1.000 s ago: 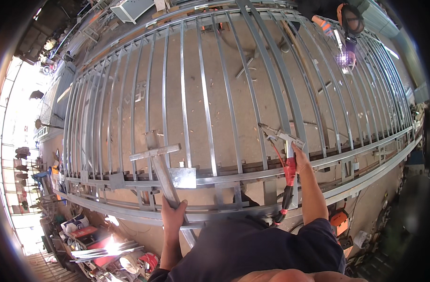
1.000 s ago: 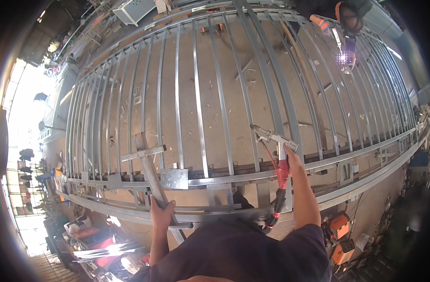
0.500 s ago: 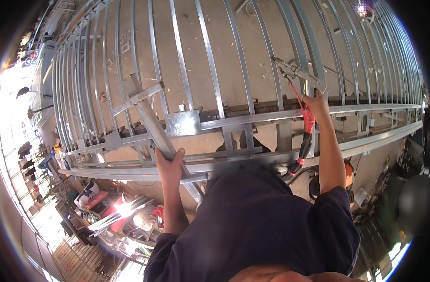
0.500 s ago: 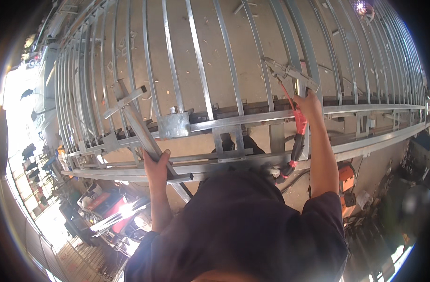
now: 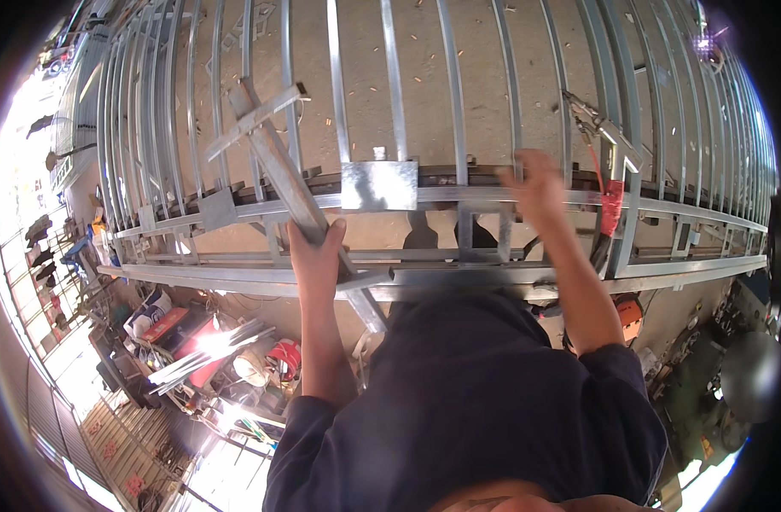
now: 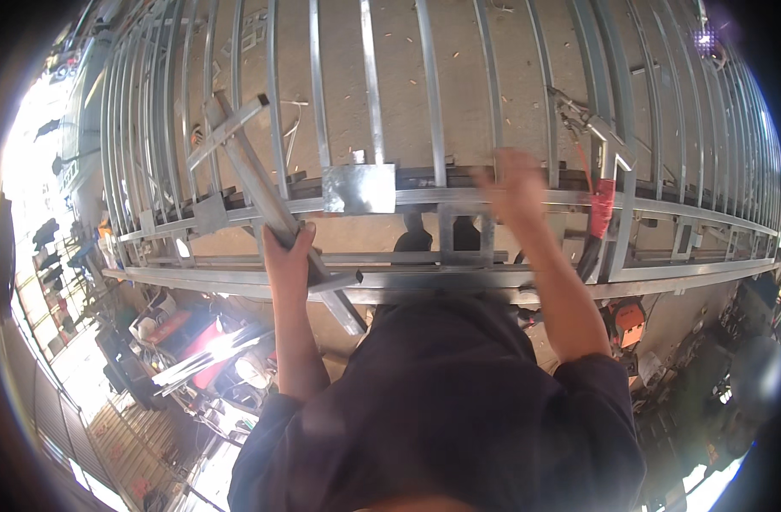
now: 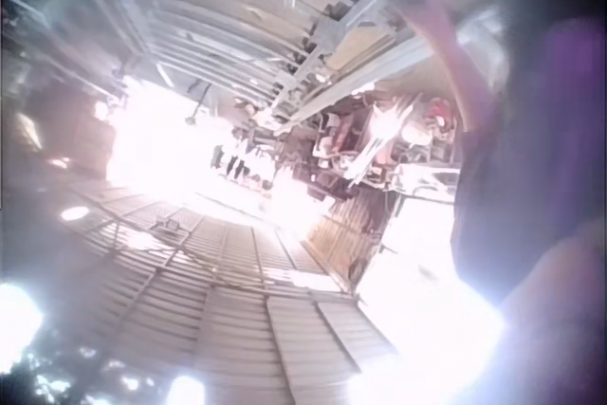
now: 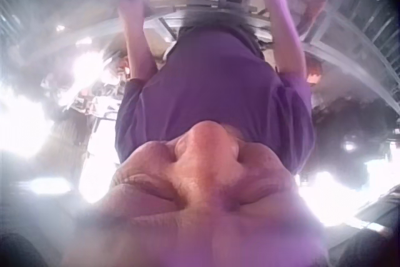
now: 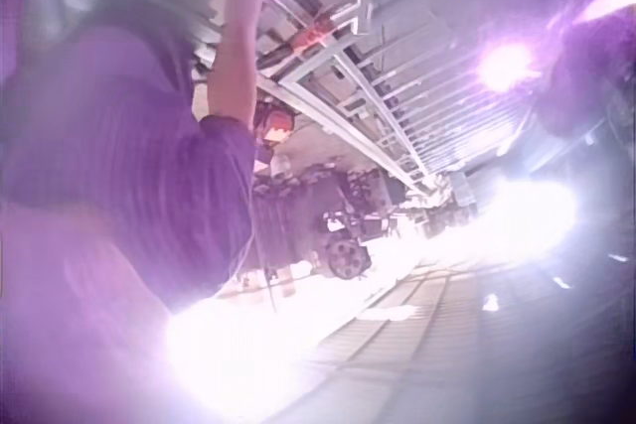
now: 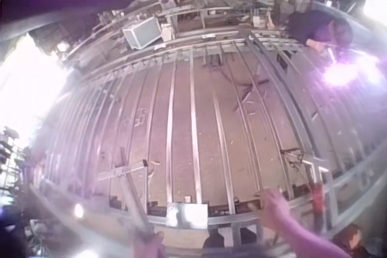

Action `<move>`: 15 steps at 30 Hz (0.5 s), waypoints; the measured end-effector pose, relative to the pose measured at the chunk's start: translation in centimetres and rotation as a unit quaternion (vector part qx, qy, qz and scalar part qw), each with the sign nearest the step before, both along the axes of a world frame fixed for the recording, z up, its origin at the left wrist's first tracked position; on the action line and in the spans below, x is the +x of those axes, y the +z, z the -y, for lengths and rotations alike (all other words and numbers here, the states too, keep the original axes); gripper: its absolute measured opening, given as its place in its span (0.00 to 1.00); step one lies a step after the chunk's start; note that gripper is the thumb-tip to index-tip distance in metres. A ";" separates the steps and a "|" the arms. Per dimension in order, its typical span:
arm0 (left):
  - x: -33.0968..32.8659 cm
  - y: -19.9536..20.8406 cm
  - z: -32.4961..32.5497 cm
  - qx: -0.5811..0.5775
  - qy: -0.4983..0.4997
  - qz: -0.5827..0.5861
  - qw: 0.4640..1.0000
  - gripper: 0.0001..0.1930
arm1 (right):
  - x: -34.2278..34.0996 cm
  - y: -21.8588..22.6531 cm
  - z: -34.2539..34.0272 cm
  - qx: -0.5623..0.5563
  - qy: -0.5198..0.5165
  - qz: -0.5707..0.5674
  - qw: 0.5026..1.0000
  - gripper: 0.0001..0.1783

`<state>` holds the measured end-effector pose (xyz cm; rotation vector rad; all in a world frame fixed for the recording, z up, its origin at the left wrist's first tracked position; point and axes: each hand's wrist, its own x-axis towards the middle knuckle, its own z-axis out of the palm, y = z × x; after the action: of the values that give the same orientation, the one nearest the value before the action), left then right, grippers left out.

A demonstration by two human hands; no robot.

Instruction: The person positions metal plates onto a curved metal frame and welds them in place using a handheld welding gun. The person repeatedly places plates and welds them to the frame, creating a series of welded joints.

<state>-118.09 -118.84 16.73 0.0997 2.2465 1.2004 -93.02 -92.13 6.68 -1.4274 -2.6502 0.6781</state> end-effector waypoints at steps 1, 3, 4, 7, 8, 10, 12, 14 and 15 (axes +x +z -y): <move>-1.1 -0.1 -0.1 0.013 -0.002 -0.001 1.000 0.31 | -4.0 0.3 3.1 -0.094 0.033 -0.028 0.995 0.29; -3.3 0.9 -1.6 0.011 -0.032 0.005 0.999 0.30 | -9.6 -1.3 6.7 -0.063 0.200 -0.105 0.972 0.37; -4.6 1.1 -2.0 0.021 -0.041 0.003 0.999 0.30 | -12.6 -1.2 7.9 -0.074 0.252 -0.123 0.957 0.40; -8.5 -0.8 -2.7 0.033 -0.089 -0.053 0.994 0.36 | -17.5 -1.9 9.8 -0.007 0.339 0.006 0.941 0.44; -9.5 -0.5 -3.7 0.040 -0.109 -0.044 0.992 0.38 | -17.9 -3.2 10.2 0.031 0.318 0.003 0.947 0.40; -11.1 -0.2 -5.4 0.040 -0.123 -0.017 0.991 0.42 | -17.9 -3.3 10.4 -0.055 0.290 -0.024 0.955 0.34; -12.6 -2.7 -7.7 0.059 -0.154 -0.053 0.985 0.42 | -16.3 -1.7 9.6 -0.141 0.253 -0.021 0.957 0.21; -13.4 -4.0 -10.6 0.067 -0.179 -0.046 0.980 0.42 | -12.5 -0.7 9.6 -0.223 0.149 -0.026 0.963 0.21; -13.6 -4.0 -12.8 0.070 -0.189 -0.022 0.979 0.43 | -10.3 -0.2 9.8 -0.281 0.017 -0.065 0.957 0.20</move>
<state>-131.66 -106.06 12.71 0.5866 2.0541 1.1508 -103.33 -101.97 6.50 -1.3708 -2.4891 1.5661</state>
